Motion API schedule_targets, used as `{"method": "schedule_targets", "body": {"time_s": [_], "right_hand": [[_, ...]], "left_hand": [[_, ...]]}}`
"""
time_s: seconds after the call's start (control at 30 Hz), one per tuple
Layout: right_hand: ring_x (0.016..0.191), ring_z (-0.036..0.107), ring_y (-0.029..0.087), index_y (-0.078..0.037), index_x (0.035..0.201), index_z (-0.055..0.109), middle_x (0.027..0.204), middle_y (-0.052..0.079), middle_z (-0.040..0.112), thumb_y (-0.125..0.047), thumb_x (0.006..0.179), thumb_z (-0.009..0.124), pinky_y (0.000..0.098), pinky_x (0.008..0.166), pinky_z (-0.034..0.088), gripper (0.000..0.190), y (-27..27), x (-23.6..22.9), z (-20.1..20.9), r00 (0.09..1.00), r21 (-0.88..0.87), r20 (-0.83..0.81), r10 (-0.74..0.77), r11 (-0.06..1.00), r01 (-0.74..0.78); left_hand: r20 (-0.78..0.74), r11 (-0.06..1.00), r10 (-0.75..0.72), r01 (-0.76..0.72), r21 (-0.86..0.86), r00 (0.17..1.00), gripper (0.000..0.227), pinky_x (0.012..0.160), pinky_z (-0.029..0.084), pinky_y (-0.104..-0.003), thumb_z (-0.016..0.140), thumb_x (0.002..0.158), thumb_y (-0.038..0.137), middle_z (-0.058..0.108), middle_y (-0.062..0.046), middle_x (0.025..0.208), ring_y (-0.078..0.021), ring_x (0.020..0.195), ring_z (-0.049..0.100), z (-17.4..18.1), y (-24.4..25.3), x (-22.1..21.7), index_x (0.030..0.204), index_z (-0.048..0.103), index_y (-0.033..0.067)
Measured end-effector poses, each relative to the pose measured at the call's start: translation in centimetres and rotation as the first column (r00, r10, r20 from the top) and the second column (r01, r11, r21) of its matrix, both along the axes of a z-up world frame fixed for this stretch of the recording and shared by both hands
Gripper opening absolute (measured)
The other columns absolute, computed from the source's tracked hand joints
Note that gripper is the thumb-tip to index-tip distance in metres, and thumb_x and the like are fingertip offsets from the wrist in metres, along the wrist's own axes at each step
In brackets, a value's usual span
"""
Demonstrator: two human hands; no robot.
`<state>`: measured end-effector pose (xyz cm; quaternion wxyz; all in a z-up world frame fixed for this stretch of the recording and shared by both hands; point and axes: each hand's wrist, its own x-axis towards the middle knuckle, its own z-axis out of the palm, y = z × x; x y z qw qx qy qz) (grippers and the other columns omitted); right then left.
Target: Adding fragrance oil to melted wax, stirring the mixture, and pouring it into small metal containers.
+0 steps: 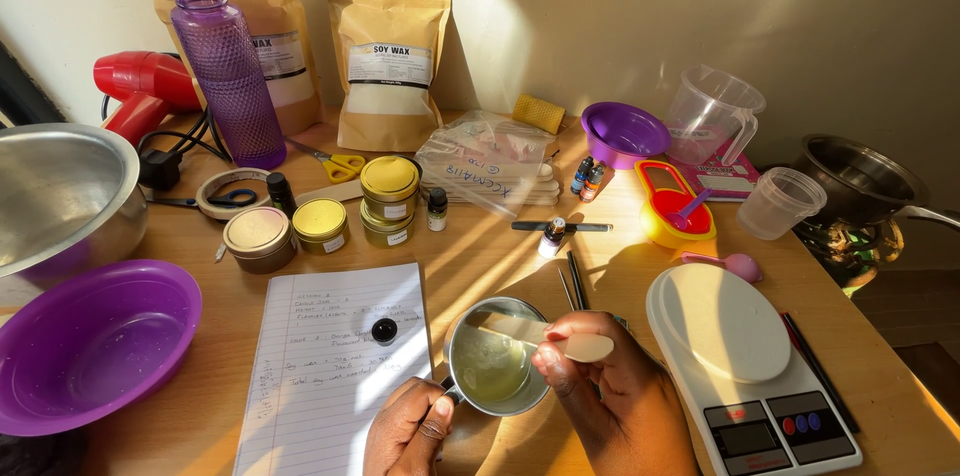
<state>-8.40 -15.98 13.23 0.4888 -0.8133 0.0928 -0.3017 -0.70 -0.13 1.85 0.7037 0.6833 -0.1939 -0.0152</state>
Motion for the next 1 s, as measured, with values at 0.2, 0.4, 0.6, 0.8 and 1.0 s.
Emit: {"method": "schedule_targets", "body": {"time_s": [0.2,0.4,0.6,0.8,1.0], "right_hand": [[0.06,0.07,0.008,-0.02,0.085,0.062,0.069,-0.008,0.072,-0.04,0.083,0.058,0.0215,0.068,0.048,0.021,-0.9,-0.3,0.5,0.974,-0.322,-0.105,-0.201,0.933,0.158],[0.051,0.053,0.01,-0.018,0.079,0.061,0.054,-0.004,0.057,-0.04,0.081,0.061,0.022,0.056,0.046,0.021,-1.0,-0.8,0.3,0.961,-0.246,-0.215,-0.175,0.962,0.12],[0.047,0.043,0.01,-0.017,0.075,0.063,0.048,-0.003,0.048,-0.035,0.083,0.064,0.0242,0.049,0.036,0.02,-0.3,-1.2,1.3,0.96,-0.142,-0.276,-0.053,0.99,0.014],[0.058,0.048,0.01,-0.015,0.087,0.063,0.071,-0.005,0.062,-0.034,0.087,0.057,0.0236,0.058,0.041,0.02,-0.1,-1.1,1.0,0.987,-0.161,-0.11,0.118,0.978,-0.135],[0.06,0.05,0.009,-0.014,0.088,0.063,0.077,-0.005,0.063,-0.028,0.086,0.061,0.0219,0.059,0.041,0.014,0.1,-1.1,1.0,0.992,-0.143,-0.078,0.095,0.984,-0.106]], "left_hand": [[-0.073,1.0,0.024,-0.023,0.017,0.997,0.031,0.039,0.038,-0.026,0.058,0.081,0.023,0.055,0.0,0.062,-0.0129,0.042,0.048,0.3,-0.1,-0.2,0.055,0.059,0.0064],[-0.016,0.999,0.032,-0.031,0.023,0.999,0.032,0.039,0.04,-0.025,0.056,0.082,0.022,0.055,0.0,0.058,-0.0117,0.041,0.049,0.4,-0.1,-0.2,0.055,0.059,0.0074],[-0.044,0.997,0.073,-0.074,-0.034,0.996,0.033,0.047,0.036,-0.026,0.059,0.081,0.022,0.049,-0.002,0.053,-0.0133,0.048,0.046,0.8,-0.3,-0.7,0.053,0.057,0.0052],[-0.021,0.998,0.058,-0.058,0.004,0.998,0.032,0.047,0.037,-0.027,0.057,0.085,0.02,0.049,-0.002,0.056,-0.0124,0.048,0.046,1.2,-0.2,-0.8,0.055,0.055,0.0069],[-0.04,0.996,0.02,-0.023,-0.084,0.999,0.032,0.052,0.03,-0.027,0.055,0.086,0.017,0.044,-0.001,0.058,-0.0131,0.055,0.041,1.5,-0.1,-1.4,0.056,0.05,0.0067]]}}
